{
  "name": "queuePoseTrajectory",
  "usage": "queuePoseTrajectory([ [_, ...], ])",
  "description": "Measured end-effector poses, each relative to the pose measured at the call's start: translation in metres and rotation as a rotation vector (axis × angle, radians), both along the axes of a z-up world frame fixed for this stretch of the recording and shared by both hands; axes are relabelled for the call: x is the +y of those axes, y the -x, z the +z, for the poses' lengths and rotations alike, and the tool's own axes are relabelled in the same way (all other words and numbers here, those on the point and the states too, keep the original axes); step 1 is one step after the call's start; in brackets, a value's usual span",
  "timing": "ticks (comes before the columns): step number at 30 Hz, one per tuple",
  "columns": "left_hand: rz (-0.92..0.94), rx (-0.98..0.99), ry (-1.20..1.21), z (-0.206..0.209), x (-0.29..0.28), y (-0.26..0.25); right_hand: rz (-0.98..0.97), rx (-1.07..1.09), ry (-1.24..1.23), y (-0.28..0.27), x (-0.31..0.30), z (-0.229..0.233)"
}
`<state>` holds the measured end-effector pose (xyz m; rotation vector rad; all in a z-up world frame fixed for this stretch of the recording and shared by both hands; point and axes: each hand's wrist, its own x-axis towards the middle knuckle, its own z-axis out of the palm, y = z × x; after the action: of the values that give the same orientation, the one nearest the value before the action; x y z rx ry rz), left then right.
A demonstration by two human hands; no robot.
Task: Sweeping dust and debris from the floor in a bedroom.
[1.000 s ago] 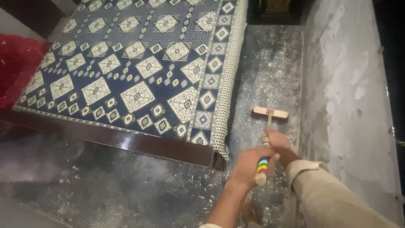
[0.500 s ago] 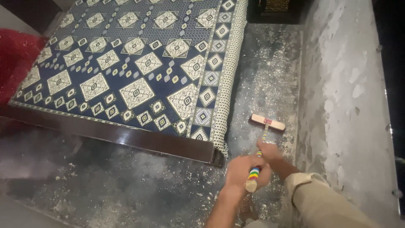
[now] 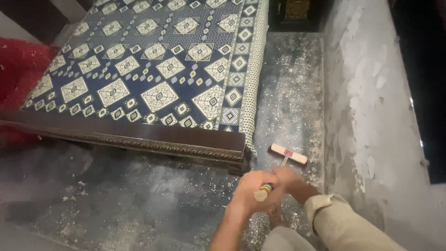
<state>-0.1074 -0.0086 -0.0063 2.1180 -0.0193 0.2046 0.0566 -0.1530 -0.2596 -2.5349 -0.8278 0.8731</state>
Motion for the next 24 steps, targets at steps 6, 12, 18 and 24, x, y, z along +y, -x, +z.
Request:
queuePoseTrajectory([
  [6,-0.199,0.194,-0.067,0.018,0.02,0.042,0.026,-0.03,0.011,0.062,0.003,0.015],
  [12,-0.225,0.144,-0.123,0.033,0.03,0.073,0.041,-0.051,0.029,0.099,0.003,0.023],
  [18,-0.31,0.179,-0.037,0.049,0.049,0.093,0.06,-0.081,0.032,0.114,0.015,0.039],
  [24,-0.344,0.12,0.031,0.061,0.051,0.071,0.091,-0.136,0.118,0.111,0.031,0.098],
])
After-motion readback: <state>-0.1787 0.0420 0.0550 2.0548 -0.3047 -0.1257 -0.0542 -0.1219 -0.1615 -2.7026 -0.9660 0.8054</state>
